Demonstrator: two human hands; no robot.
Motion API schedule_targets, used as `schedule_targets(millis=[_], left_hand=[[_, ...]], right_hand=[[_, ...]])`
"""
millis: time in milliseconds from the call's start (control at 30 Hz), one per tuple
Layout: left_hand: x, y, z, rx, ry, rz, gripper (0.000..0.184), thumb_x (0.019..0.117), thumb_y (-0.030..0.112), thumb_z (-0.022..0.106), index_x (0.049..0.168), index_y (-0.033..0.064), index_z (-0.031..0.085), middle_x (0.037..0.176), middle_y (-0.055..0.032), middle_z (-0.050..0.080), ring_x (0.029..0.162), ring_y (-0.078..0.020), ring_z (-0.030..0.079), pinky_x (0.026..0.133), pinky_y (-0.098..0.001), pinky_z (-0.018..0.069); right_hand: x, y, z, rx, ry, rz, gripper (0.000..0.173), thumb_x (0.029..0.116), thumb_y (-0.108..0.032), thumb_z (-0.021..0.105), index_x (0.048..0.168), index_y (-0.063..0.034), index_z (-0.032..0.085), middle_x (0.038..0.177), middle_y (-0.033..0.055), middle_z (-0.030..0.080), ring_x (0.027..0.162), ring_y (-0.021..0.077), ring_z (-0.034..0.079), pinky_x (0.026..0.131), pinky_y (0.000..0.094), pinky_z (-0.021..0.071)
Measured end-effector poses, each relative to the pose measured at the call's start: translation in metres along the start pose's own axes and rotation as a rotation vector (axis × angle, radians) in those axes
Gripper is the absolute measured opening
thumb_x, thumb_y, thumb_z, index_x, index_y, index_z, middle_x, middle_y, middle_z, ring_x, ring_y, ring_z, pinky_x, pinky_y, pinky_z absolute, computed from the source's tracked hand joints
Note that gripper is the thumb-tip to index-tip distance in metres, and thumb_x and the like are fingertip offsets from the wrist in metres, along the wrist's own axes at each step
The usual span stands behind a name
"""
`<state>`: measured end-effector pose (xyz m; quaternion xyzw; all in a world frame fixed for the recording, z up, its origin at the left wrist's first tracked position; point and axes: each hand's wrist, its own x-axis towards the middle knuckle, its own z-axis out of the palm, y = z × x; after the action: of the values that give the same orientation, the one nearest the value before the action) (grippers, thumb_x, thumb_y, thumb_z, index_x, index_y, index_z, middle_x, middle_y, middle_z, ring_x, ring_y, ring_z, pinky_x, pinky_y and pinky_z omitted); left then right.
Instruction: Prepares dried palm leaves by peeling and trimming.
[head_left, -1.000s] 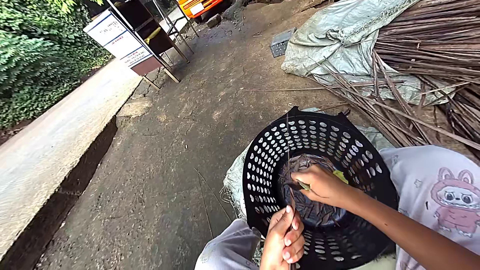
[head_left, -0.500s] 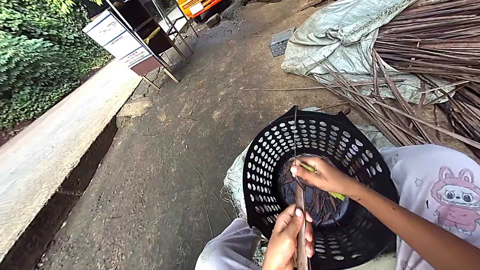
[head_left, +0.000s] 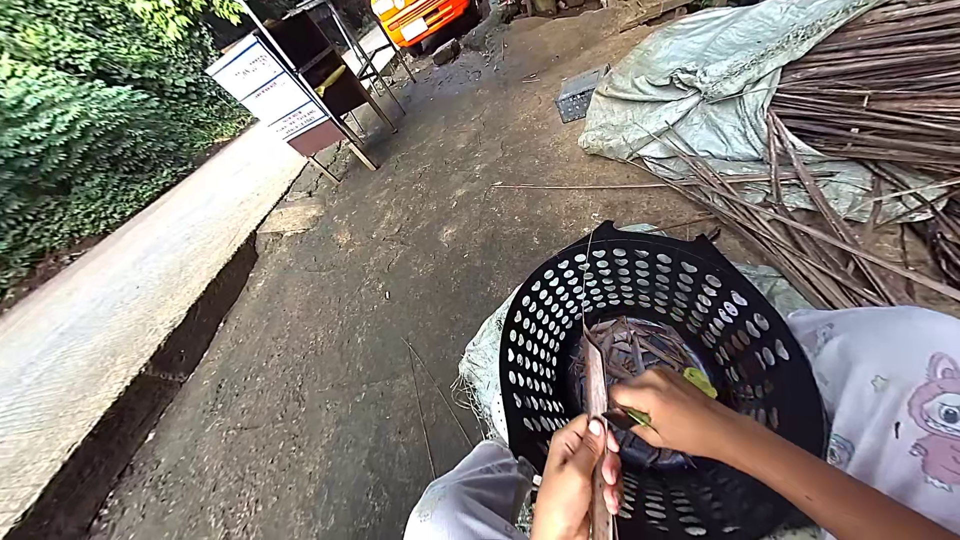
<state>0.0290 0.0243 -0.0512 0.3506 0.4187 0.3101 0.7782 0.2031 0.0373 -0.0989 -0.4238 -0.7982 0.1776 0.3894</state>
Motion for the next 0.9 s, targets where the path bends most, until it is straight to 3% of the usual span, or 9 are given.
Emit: schedule_targets(millis=[267,500,767,833,900], left_hand=[[0.004,0.005,0.002,-0.064,0.02,0.008,0.039,0.1043,0.001,0.022,0.084,0.0142,0.053,0.052,0.0157,0.051,0.043,0.009,0.049,0.045,-0.0066,0.0418],[0.006,0.005,0.004,-0.06,0.02,-0.002,0.039,0.1045,0.001,0.022,0.083,0.0138,0.053,0.052,0.0156,0.05,0.043,0.0091,0.049,0.045,-0.0065,0.0415],[0.006,0.003,0.003,-0.073,0.02,-0.004,0.04,0.1042,0.001,0.022,0.083,0.0137,0.053,0.052,0.0157,0.05,0.042,0.0095,0.049,0.045,-0.0062,0.0409],[0.004,0.004,0.003,-0.046,0.01,-0.022,0.039,0.1048,0.001,0.021,0.085,0.0134,0.052,0.052,0.0159,0.049,0.043,0.0099,0.048,0.045,-0.0057,0.0406],[0.002,0.001,0.003,-0.016,0.004,-0.051,0.038,0.1047,-0.001,0.021,0.086,0.0129,0.051,0.052,0.016,0.049,0.043,0.0101,0.047,0.046,-0.0057,0.0404]], right_hand=[[0.023,-0.009,0.01,-0.157,0.167,0.232,0.011,0.0665,0.009,0.076,0.07,0.0077,0.066,0.061,0.022,0.062,0.054,0.0404,0.065,0.047,0.0519,0.0483],[0.036,0.005,0.027,-0.347,0.43,0.222,0.003,0.0704,0.009,0.069,0.074,0.0082,0.069,0.058,0.0195,0.058,0.047,0.0348,0.062,0.041,0.043,0.0471],[0.04,0.008,0.028,-0.367,0.455,0.283,0.004,0.0694,0.012,0.068,0.072,0.0084,0.067,0.059,0.0202,0.059,0.048,0.0358,0.063,0.04,0.0442,0.046],[0.042,0.006,0.021,-0.306,0.435,0.385,0.003,0.0743,0.013,0.067,0.075,0.0111,0.066,0.062,0.0235,0.06,0.052,0.041,0.064,0.045,0.0498,0.0478],[0.048,0.005,0.004,-0.222,0.399,0.515,0.002,0.0822,0.013,0.065,0.083,0.0154,0.066,0.071,0.0297,0.064,0.063,0.0483,0.066,0.056,0.0579,0.0507]])
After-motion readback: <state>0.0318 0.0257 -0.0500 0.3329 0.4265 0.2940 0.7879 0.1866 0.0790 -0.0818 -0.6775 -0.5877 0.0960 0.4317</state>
